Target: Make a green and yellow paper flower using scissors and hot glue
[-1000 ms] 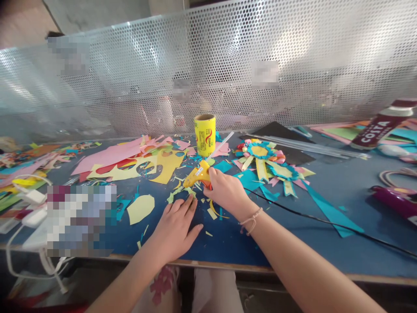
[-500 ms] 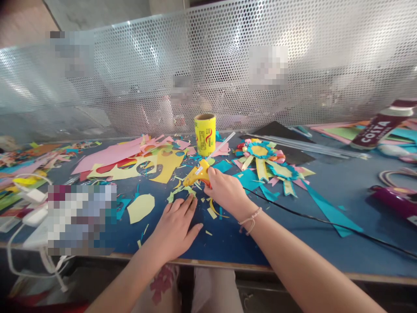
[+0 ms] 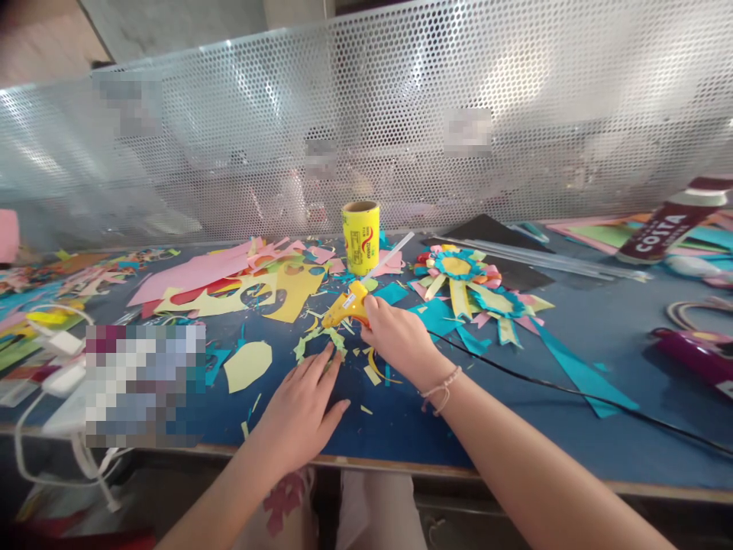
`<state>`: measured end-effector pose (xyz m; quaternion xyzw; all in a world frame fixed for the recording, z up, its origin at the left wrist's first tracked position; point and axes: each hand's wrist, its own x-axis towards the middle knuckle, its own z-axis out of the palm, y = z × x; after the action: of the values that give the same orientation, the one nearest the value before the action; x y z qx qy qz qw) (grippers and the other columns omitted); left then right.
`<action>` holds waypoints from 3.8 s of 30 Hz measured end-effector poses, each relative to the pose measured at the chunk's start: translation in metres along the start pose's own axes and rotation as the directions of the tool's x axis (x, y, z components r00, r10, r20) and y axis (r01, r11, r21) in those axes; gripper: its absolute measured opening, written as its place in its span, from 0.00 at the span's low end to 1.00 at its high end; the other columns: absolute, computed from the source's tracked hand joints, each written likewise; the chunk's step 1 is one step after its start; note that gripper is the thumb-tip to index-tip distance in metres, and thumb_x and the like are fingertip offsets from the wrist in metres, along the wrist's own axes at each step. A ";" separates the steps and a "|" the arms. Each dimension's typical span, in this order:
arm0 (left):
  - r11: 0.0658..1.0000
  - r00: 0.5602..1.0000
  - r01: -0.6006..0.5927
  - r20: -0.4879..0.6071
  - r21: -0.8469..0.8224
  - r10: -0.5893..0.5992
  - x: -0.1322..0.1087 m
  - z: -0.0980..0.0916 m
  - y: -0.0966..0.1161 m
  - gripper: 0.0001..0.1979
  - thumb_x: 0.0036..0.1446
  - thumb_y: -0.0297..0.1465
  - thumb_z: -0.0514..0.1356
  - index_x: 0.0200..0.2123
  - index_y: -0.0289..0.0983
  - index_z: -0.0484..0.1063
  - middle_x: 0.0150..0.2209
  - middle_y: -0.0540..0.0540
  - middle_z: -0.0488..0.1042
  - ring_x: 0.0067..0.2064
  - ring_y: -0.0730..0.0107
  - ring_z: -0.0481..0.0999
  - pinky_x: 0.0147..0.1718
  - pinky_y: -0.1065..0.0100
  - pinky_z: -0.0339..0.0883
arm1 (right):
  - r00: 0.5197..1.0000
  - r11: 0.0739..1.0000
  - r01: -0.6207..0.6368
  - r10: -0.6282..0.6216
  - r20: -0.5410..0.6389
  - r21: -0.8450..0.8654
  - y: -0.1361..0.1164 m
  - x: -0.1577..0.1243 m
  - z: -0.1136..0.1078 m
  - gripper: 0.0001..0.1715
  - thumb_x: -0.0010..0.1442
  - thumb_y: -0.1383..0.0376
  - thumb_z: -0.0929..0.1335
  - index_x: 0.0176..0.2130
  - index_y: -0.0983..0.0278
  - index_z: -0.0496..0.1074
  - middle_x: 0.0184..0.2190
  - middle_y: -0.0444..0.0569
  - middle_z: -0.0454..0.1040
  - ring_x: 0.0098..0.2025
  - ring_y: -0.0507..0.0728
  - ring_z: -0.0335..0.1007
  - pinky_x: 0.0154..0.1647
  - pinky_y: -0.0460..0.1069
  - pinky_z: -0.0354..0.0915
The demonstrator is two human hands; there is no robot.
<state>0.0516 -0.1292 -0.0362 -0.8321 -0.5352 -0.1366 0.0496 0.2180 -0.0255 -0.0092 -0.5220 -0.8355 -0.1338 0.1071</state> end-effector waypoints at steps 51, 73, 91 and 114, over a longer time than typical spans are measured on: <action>0.995 0.996 0.081 -0.028 -0.055 -0.082 -0.002 -0.003 -0.012 0.19 0.61 0.36 0.45 0.52 0.37 0.63 0.49 0.39 0.63 0.52 0.59 0.63 0.48 0.57 0.65 | 0.997 0.999 -0.017 0.021 0.077 -0.044 0.028 -0.005 -0.017 0.15 0.55 0.59 0.60 0.39 0.65 0.65 0.30 0.49 0.71 0.25 0.53 0.65 0.22 0.47 0.45; 0.997 0.995 0.074 -0.070 -0.030 -0.076 -0.004 0.000 -0.013 0.19 0.61 0.34 0.46 0.52 0.36 0.63 0.49 0.39 0.65 0.51 0.59 0.65 0.47 0.57 0.66 | 0.998 0.999 0.019 -0.016 0.057 -0.046 0.027 -0.007 -0.020 0.11 0.58 0.62 0.59 0.38 0.64 0.64 0.26 0.47 0.70 0.24 0.52 0.64 0.22 0.47 0.44; 0.997 0.997 0.067 -0.031 -0.028 -0.068 -0.003 -0.002 -0.013 0.18 0.60 0.35 0.47 0.53 0.42 0.64 0.49 0.41 0.64 0.51 0.59 0.65 0.46 0.56 0.66 | 0.995 1.000 0.002 -0.001 0.097 -0.007 0.035 -0.008 -0.026 0.16 0.51 0.57 0.61 0.37 0.64 0.66 0.25 0.47 0.70 0.26 0.53 0.64 0.23 0.46 0.44; 0.998 0.997 0.058 -0.048 -0.012 -0.059 -0.004 -0.002 -0.013 0.18 0.60 0.34 0.47 0.53 0.42 0.64 0.49 0.41 0.63 0.51 0.59 0.65 0.46 0.56 0.66 | 0.986 0.986 0.167 -0.167 0.001 0.028 0.045 -0.011 -0.018 0.10 0.57 0.63 0.61 0.38 0.64 0.67 0.32 0.47 0.72 0.30 0.53 0.68 0.27 0.47 0.54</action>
<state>0.0383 -0.1278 -0.0359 -0.8127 -0.5573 -0.1609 0.0542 0.2638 -0.0222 0.0090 -0.4490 -0.8782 -0.1296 0.1014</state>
